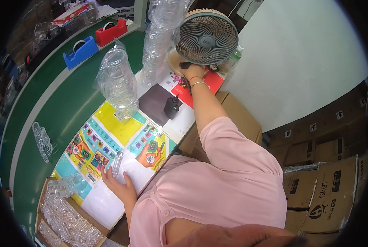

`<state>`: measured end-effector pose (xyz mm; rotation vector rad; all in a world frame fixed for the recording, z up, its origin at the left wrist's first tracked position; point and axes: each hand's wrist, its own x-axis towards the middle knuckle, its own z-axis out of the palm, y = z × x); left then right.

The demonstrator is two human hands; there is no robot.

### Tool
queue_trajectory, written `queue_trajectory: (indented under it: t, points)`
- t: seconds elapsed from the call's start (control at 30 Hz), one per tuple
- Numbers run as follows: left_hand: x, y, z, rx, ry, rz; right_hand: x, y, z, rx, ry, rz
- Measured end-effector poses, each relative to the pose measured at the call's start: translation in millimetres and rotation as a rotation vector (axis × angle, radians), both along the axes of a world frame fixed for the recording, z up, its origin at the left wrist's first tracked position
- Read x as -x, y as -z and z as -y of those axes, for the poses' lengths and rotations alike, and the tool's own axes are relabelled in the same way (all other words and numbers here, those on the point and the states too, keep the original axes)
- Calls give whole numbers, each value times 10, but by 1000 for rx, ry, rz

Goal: The person unwraps glass containers from plastic bags, applies liquid from a squeeze bottle onto glass tubes, attaches the tubes to the glass containers, and handles an earbud case and a smartphone.

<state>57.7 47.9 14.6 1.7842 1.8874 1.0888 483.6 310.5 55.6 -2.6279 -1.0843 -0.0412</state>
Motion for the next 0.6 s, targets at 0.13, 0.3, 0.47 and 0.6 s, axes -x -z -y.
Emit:
queue_trajectory:
  t: [0.13, 0.3, 0.47, 0.6]
  points:
    - [24, 52, 14, -7, -2, -10, -39, 52, -17, 19, -4, 52]
    - [10, 14, 11, -10, 10, -7, -38, 79, -40, -1, 12, 52]
    - [7, 12, 5, -17, 20, -10, -40, 37, -45, 16, 5, 8]
    - [19, 22, 13, -13, 29, -7, 13, -14, -4, 39, 7, -9]
